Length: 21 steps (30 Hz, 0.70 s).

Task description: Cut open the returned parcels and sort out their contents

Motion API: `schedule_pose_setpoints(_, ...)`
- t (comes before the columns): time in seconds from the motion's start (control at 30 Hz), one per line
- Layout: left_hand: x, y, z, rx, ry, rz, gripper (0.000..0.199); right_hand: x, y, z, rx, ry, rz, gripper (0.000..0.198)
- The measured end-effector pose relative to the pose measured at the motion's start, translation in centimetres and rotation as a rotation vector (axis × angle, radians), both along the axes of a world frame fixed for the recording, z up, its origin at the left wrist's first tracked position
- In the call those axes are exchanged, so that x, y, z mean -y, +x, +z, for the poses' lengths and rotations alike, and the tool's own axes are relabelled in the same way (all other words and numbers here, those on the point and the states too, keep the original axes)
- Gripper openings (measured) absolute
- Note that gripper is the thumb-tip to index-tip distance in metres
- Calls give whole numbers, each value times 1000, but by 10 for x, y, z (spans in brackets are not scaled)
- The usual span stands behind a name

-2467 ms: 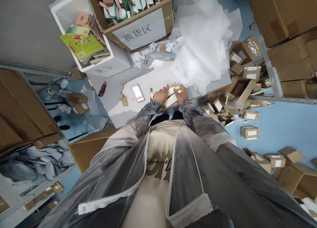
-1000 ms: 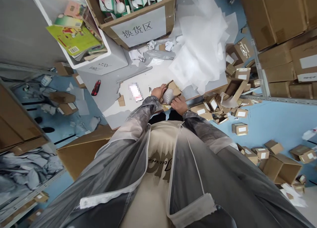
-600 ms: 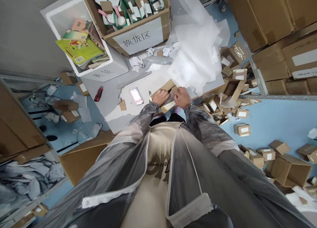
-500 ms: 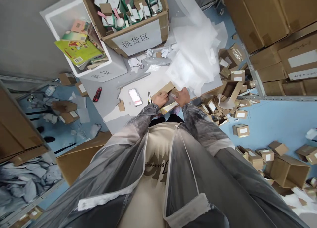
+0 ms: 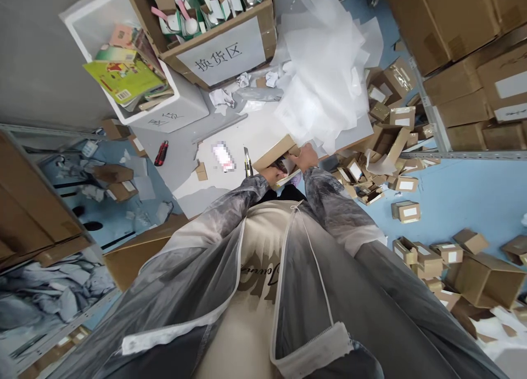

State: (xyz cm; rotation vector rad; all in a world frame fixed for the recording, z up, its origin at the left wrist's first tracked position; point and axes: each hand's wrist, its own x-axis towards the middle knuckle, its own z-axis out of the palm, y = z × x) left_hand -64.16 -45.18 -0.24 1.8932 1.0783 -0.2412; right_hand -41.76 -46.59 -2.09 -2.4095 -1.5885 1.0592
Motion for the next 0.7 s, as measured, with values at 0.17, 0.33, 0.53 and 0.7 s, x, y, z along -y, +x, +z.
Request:
schedule_pose_setpoints(0.17, 21, -28, 4, 118, -82, -3, 35, 9, -1, -4, -20, 5, -57, 30)
schedule_pose_setpoints(0.33, 23, -47, 12, 418, -153, 729, 69, 11, -6, -16, -34, 75, -118, 14)
schedule_pose_setpoints(0.53, -33, -86, 57, 820, 130, 1037, 79, -2, -8, -12, -58, 189, -210, 48)
schedule_pose_setpoints(0.7, -57, -75, 114, 897, 390, 787, 77, -8, -21, 43, -168, 430, -300, 74)
